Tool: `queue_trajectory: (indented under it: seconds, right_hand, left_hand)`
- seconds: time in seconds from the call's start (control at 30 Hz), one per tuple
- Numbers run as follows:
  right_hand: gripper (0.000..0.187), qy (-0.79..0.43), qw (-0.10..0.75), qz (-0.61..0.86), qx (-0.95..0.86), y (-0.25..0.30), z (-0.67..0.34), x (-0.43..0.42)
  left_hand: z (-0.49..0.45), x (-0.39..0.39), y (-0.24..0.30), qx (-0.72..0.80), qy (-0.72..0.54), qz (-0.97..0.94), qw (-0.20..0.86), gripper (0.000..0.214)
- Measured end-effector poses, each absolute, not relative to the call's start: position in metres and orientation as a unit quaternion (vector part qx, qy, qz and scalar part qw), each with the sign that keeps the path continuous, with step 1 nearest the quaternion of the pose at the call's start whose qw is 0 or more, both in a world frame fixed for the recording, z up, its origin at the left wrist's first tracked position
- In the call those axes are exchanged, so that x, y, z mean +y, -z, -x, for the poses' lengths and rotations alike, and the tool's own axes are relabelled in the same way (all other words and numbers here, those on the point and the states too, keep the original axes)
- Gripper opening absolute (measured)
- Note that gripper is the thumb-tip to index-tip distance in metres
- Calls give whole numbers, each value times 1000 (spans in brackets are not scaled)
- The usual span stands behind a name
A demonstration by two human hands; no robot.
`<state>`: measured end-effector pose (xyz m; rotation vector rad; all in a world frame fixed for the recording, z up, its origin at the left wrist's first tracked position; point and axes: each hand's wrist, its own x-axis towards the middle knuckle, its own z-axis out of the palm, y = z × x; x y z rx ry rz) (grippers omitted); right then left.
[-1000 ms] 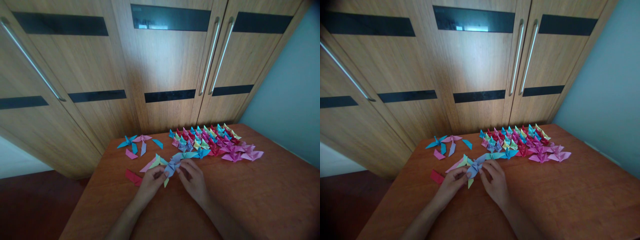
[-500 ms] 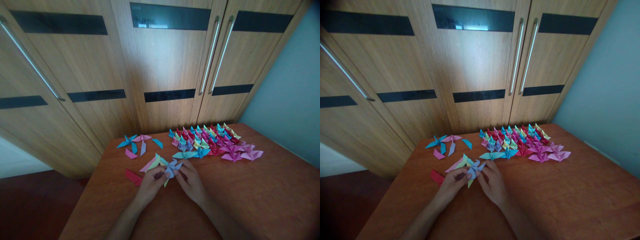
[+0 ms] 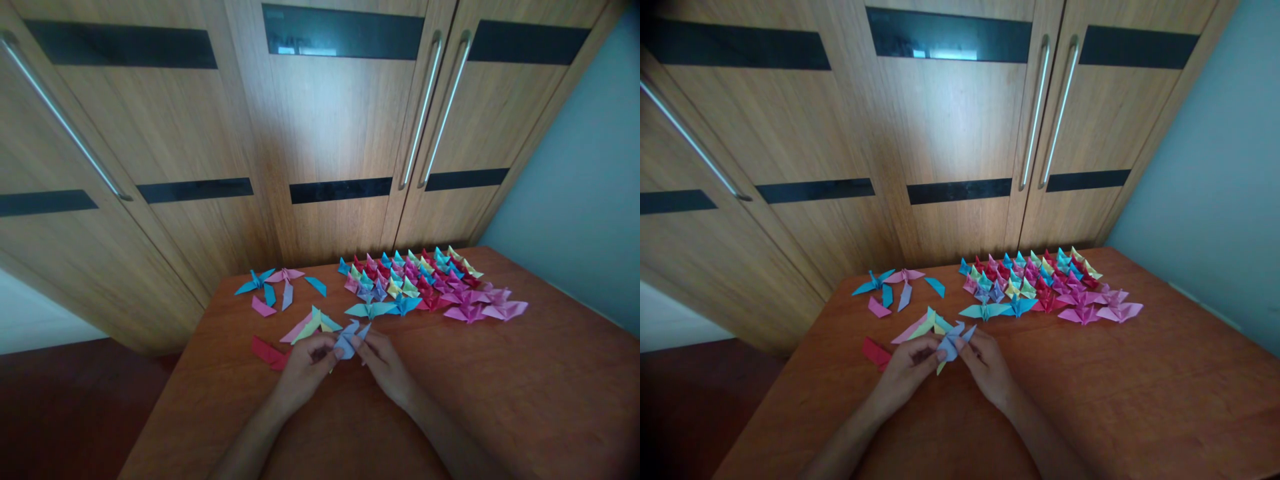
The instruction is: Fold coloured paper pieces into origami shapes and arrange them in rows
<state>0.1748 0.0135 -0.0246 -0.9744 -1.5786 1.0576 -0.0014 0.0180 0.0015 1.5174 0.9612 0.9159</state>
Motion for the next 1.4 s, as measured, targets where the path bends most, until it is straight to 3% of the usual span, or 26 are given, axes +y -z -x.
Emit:
queue_trajectory:
  seconds: [0.63, 0.87, 1.13, 1.4]
  right_hand:
    - [10, -190, 518, 477, -684, 21, -181, 13]
    - [9, -1, 450, 521, -725, 28, -211, 6]
    - [17, 190, 382, 645, -634, 44, -299, -15]
    - [18, 187, 233, 747, -593, 52, -332, -2]
  left_hand:
    - [6, 22, 3, 430, -386, -655, 487, 24]
    - [7, 20, -2, 428, -387, -633, 516, 33]
    - [4, 19, 0, 431, -374, -639, 516, 34]
    - [4, 19, 5, 437, -345, -661, 503, 34]
